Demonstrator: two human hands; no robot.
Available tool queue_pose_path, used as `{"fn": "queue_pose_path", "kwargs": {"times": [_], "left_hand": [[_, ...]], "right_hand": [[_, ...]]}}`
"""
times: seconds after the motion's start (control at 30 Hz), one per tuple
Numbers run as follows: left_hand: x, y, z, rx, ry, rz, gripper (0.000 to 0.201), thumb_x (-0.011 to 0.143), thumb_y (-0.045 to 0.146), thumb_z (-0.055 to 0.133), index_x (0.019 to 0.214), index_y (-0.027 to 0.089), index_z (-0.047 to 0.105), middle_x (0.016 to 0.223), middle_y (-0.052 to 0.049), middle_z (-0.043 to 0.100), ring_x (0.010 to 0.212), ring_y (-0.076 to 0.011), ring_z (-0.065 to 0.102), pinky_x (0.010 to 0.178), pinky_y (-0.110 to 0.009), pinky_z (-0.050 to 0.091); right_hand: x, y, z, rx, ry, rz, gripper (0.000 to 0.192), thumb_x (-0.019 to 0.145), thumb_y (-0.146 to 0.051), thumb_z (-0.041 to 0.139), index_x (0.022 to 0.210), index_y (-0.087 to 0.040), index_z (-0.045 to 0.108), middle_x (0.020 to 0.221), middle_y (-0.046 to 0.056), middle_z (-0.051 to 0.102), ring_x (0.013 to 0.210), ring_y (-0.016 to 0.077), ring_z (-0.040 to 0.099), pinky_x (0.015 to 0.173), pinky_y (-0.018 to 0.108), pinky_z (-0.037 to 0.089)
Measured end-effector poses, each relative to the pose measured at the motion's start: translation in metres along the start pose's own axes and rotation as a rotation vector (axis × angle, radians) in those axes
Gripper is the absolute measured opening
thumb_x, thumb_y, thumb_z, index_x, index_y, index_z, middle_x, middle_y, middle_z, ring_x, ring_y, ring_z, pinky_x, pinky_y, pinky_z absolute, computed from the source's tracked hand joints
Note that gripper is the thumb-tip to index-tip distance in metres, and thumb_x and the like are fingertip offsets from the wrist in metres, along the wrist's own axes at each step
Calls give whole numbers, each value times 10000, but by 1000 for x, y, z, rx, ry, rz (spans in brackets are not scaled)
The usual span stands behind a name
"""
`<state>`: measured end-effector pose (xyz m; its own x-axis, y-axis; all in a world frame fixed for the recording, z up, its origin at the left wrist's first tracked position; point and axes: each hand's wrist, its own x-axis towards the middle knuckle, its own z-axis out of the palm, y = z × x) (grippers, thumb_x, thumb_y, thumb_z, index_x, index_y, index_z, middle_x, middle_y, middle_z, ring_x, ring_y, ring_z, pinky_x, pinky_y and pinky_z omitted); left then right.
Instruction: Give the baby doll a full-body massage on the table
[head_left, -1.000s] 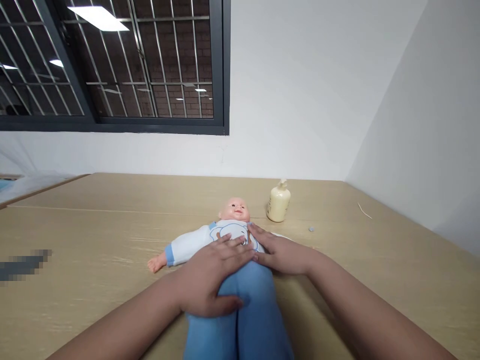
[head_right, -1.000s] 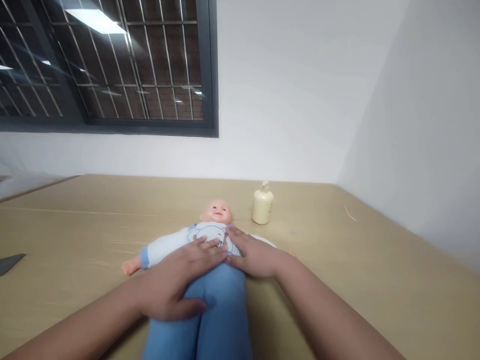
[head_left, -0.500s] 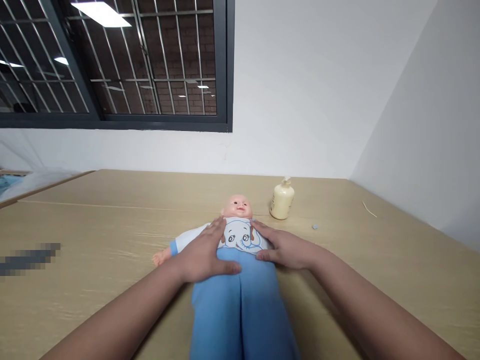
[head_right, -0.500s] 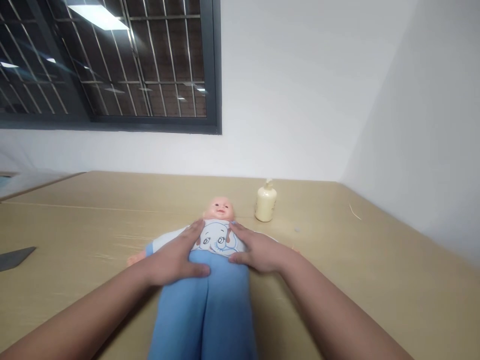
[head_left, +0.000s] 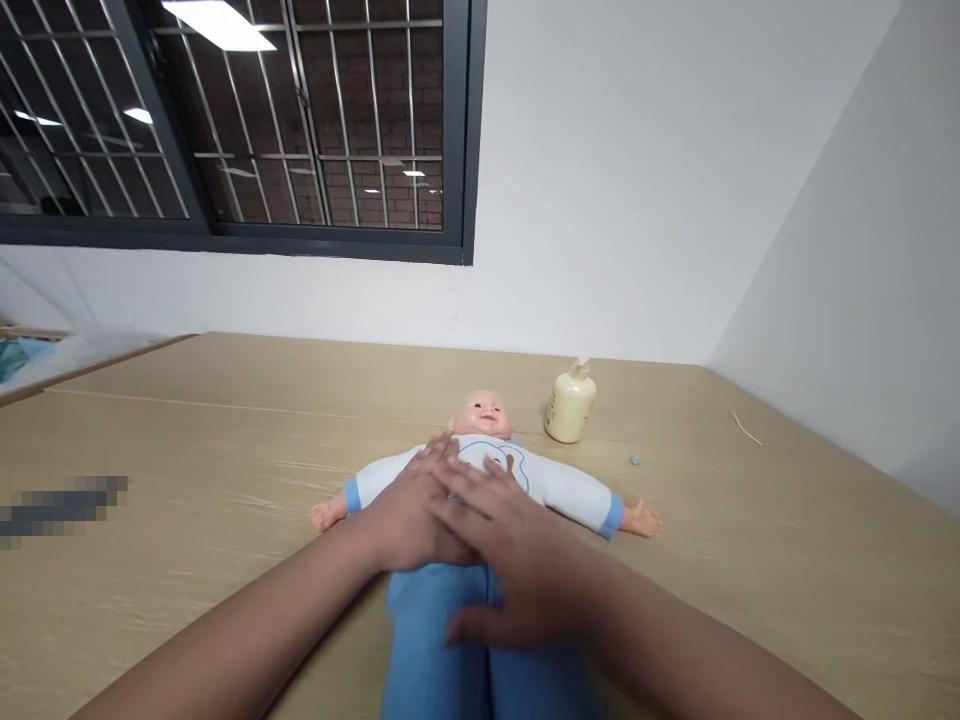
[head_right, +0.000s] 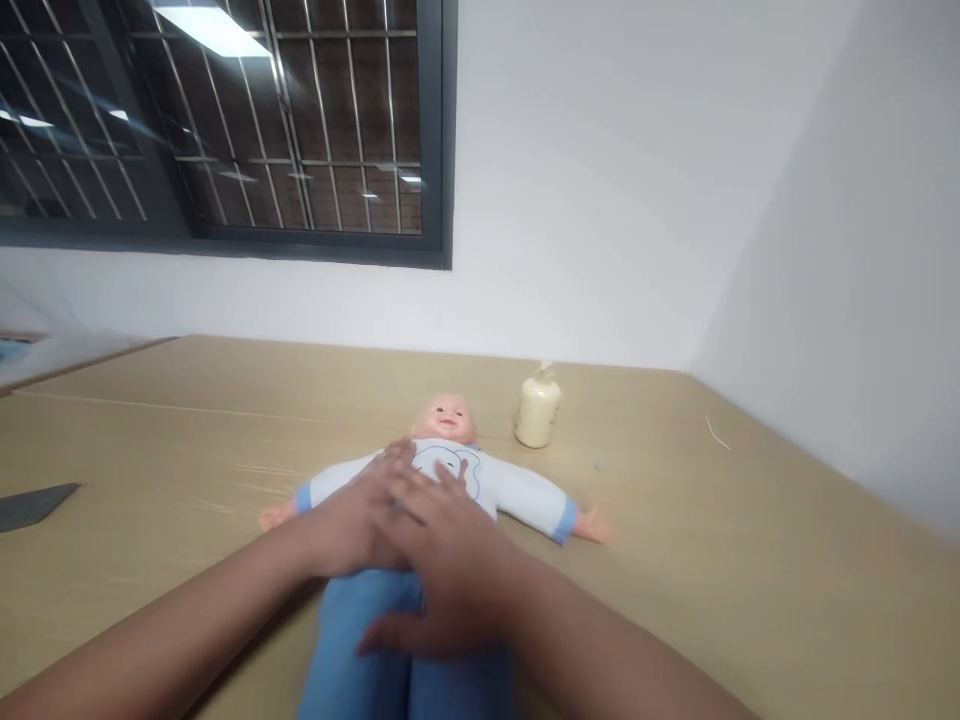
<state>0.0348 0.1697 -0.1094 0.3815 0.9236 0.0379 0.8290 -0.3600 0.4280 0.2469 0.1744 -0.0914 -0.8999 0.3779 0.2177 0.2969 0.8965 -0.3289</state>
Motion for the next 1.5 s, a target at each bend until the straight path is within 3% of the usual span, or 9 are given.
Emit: {"fn": "queue_pose_path", "kwargs": {"times": [0.1, 0.23, 0.37, 0.57, 0.83, 1.13, 1.33, 1.43, 1.5], "left_hand": [[1, 0, -1, 42, -26, 25, 1042, 796, 726, 621, 1623, 232, 225, 1704, -99, 85, 1560, -371, 39, 1264, -526, 118], [1, 5, -1, 32, -9, -29, 1229, 647, 712, 768, 1624, 208, 218, 1699, -140, 62, 1556, -387, 56, 1253, -527, 168], [0, 8, 0, -16, 13, -102, 1361, 640, 759, 734, 1635, 119, 62, 1693, -174, 49, 1561, -365, 55, 1256, -492, 182], [-2, 4, -3, -46, -19, -123, 1420, 599, 809, 726, 1630, 87, 68, 1691, -175, 18, 1561, -371, 34, 1254, -492, 181], [-5, -7, -4, 38, -26, -81, 1157, 811, 836, 475, 1634, 123, 81, 1686, -180, 70, 1563, -353, 59, 1253, -520, 99], [-31, -51, -7, 254, 1, -92, 871, 955, 699, 300, 1615, 133, 242, 1650, -172, 263, 1519, -349, 273, 1219, -500, 231], [-40, -73, -4, 276, 115, -105, 689, 992, 551, 324, 1570, 180, 375, 1561, -162, 457, 1411, -354, 455, 1134, -492, 368], [-42, -75, -5, 243, 172, -138, 661, 987, 510, 343, 1551, 172, 410, 1480, -164, 549, 1304, -360, 544, 1043, -469, 443], [-43, -76, -10, 225, 204, -194, 656, 951, 540, 411, 1497, 185, 495, 1423, -160, 598, 1264, -378, 562, 1007, -468, 456]], "right_hand": [[8, -10, 2, 57, -88, -40, 1088, 799, -805, 578, 1623, -219, 175, 1694, 104, 102, 1569, 323, 100, 1274, 521, 11], [5, 6, 3, -5, -62, 157, 1138, 834, -831, 487, 1625, -128, 71, 1688, 137, 39, 1571, 331, 65, 1277, 522, 16], [-5, 28, 0, -46, -32, 257, 985, 916, -769, 419, 1626, -156, 118, 1689, 106, 94, 1573, 313, 77, 1283, 514, 54], [-24, 55, -9, 87, -31, 410, 801, 990, -697, 317, 1624, -234, 161, 1692, 40, 135, 1571, 276, 126, 1277, 461, 178], [-33, 76, -19, 167, -30, 458, 750, 978, -707, 340, 1607, -310, 241, 1654, 29, 302, 1491, 308, 348, 1226, 484, 287], [-52, 86, -1, -99, -70, 543, 873, 977, -729, 243, 1629, -160, 130, 1677, 139, 197, 1521, 354, 263, 1232, 516, 226], [-75, 86, -2, -249, -89, 631, 852, 973, -658, 356, 1624, -143, 162, 1674, 168, 176, 1495, 390, 299, 1196, 571, 241], [-84, 88, -5, -280, -61, 679, 781, 965, -536, 448, 1607, -147, 231, 1630, 181, 315, 1456, 375, 370, 1197, 591, 201], [-89, 89, -11, -300, -37, 701, 720, 922, -503, 533, 1550, -189, 378, 1532, 174, 481, 1408, 398, 420, 1183, 642, 158]]}}
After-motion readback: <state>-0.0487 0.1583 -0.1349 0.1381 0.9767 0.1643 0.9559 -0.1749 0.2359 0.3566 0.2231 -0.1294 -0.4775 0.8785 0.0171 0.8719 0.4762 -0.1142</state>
